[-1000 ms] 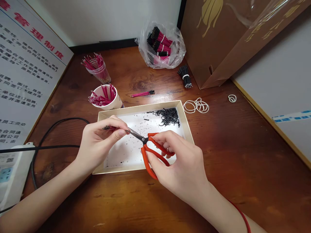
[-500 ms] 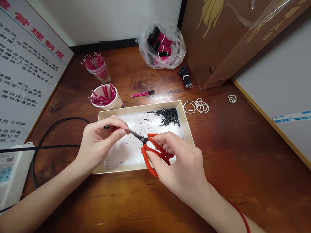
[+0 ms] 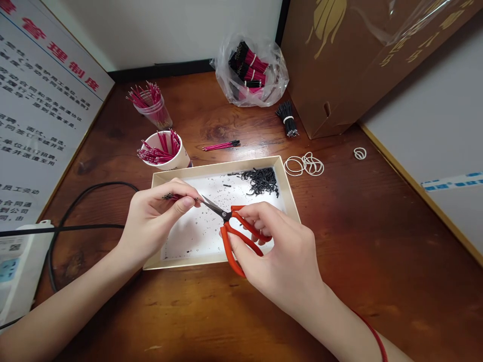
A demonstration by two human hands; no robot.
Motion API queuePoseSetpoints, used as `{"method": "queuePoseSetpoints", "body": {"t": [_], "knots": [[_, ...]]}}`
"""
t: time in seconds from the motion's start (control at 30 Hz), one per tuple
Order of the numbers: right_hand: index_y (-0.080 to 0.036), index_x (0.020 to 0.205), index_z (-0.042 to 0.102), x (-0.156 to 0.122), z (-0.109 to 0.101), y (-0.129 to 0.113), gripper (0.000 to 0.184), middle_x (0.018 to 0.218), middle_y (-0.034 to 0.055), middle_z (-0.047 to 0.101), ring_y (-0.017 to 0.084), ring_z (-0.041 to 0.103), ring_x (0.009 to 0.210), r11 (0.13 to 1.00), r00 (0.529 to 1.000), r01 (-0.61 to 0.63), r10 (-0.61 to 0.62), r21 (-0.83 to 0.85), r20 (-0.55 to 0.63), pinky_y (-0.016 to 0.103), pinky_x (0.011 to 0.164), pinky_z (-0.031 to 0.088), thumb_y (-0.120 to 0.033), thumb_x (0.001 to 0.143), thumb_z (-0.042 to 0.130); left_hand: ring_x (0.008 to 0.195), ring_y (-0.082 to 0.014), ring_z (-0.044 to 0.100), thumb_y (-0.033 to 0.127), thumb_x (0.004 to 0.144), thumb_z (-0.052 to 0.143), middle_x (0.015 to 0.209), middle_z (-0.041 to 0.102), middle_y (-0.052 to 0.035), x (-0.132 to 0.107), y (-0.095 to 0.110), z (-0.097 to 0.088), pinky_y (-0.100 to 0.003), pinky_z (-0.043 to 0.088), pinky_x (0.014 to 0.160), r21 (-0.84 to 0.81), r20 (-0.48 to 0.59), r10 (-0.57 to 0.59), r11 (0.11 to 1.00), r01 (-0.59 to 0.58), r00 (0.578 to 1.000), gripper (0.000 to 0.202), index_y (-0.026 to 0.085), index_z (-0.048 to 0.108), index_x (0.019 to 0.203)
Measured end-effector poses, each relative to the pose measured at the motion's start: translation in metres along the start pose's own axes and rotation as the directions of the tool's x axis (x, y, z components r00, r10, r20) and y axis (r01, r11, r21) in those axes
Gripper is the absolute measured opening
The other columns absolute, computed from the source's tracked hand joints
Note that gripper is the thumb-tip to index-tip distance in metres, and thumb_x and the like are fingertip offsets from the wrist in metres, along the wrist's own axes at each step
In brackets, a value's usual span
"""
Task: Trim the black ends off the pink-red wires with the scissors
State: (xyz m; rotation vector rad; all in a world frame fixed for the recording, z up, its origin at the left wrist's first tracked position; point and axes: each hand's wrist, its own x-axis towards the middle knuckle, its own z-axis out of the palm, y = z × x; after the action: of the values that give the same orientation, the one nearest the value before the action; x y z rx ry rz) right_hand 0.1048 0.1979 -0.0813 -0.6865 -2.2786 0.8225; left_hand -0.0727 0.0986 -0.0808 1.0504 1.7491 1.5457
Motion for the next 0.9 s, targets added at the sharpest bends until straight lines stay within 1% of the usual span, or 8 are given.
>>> {"method": "queuePoseSetpoints", "body": {"t": [0.23,0.5,0.73,0.9], "knots": [[-0.022,0.088,0.061,-0.0014,0.0004,-0.0006,0.015,0.067,-0.0040,0.067,0.009,0.058,0.052,1.000,1.000,-0.010,0.010,0.006,0.023,0.022,0.050,0.052,-0.014,0.079,0.069,0.074,-0.0105,0.063,0.012,0.086,0.068,0.079,0.074,0.0029,-0.0004,0.0023,0.0007,-0.022,0.046,0.067,0.038,0.004,0.034,0.999,-0.034,0.999,0.013,0.022,0.076,0.082],[-0.022,0.088,0.061,0.0000,-0.0011,-0.0002,0.015,0.067,-0.0044,0.066,0.009,0.058,0.052,1.000,0.999,-0.003,0.003,0.007,0.032,0.021,0.051,0.052,-0.013,0.079,0.069,0.073,-0.0096,0.063,0.011,0.085,0.069,0.079,0.074,0.0030,0.0001,0.0033,0.0013,-0.021,0.046,0.066,0.039,0.003,0.039,0.998,-0.039,0.999,0.014,0.022,0.076,0.080],[-0.022,0.086,0.061,-0.0015,-0.0004,-0.0001,0.016,0.067,-0.0050,0.067,0.008,0.059,0.051,1.000,1.000,0.008,-0.008,0.007,0.023,0.019,0.051,0.052,-0.011,0.078,0.071,0.073,-0.0106,0.062,0.011,0.084,0.069,0.078,0.074,0.0026,0.0000,0.0026,0.0014,-0.022,0.046,0.065,0.035,-0.007,0.033,0.999,-0.032,0.999,0.014,0.022,0.075,0.079],[-0.022,0.083,0.061,-0.0009,-0.0014,0.0000,0.014,0.063,-0.0056,0.065,0.008,0.056,0.049,0.999,0.999,-0.038,0.038,0.020,0.014,0.019,0.049,0.051,-0.013,0.079,0.071,0.074,-0.0100,0.062,0.012,0.087,0.067,0.079,0.074,0.0035,-0.0002,0.0021,0.0006,-0.022,0.046,0.067,0.045,0.015,0.029,0.999,-0.029,0.999,0.015,0.022,0.074,0.079]]}}
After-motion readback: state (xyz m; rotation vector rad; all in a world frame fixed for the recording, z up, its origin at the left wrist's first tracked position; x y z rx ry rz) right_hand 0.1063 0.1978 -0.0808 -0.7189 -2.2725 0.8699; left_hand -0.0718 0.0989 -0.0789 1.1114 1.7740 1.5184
